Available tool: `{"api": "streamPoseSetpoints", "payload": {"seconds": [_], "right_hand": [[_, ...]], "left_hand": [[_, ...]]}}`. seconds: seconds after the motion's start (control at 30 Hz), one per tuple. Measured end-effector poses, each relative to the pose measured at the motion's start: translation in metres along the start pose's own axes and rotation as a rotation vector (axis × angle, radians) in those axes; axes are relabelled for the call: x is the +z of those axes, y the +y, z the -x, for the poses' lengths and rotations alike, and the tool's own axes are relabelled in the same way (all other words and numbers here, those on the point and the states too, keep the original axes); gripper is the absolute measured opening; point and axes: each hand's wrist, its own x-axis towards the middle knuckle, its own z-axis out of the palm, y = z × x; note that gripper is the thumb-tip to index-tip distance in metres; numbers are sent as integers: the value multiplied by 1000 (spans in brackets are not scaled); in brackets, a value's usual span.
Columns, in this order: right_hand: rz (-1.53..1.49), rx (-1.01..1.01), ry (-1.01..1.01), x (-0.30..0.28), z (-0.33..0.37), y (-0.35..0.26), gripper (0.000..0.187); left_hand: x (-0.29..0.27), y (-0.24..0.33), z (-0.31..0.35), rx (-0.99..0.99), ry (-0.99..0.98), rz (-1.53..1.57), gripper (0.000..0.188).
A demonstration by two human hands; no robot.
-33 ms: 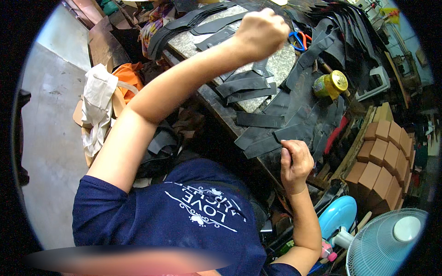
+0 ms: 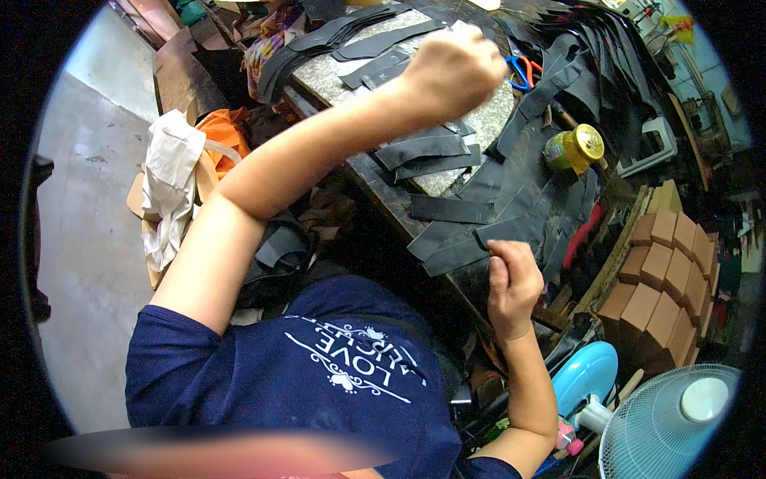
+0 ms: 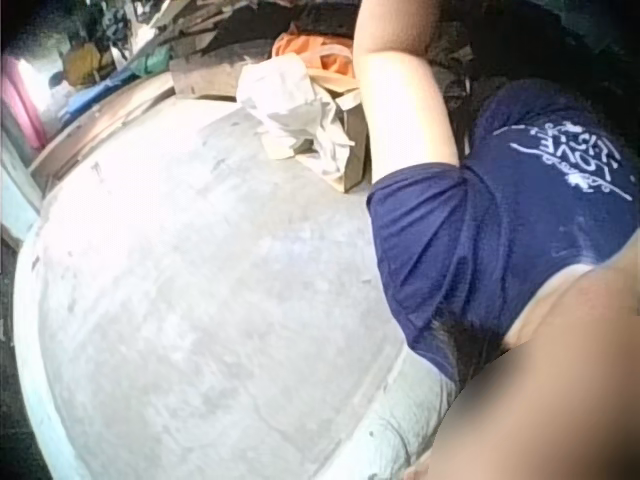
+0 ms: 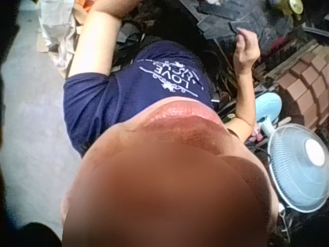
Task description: The person repeatedly picks up small black leather pieces from a cluttered workbench, folds or aligns them by hand, and places them back on the table. The person handles the pieces one at a time, occasionally adjusting their orientation before setting them down.
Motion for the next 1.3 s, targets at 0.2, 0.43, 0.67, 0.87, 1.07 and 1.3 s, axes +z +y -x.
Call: {"api": "streamPoseSetpoints", "payload": {"seconds": [0.2,0.43,0.67,0.87,1.07,1.3], "right_hand": [[-998,933,-167,0,-35,6,82],[-1099,916,-179,19,-42,1,40],[-1238,976,-353,25,-33,-17,27],[-1083,893,-117,23,-34,-27,23],[-1038,821,-2,9,-44,-25,18],[-1046,827,11,12,-47,-24,21]], "left_hand": [[-97,65,53,359,-50,240,12],[-110,59,71,324,-144,649,11],[-122,70,83,478,-78,627,11],[-105,24,91,134,-36,697,15],[-45,-86,101,-606,-302,83,30],[-21,-88,106,-750,-516,100,33]]}}
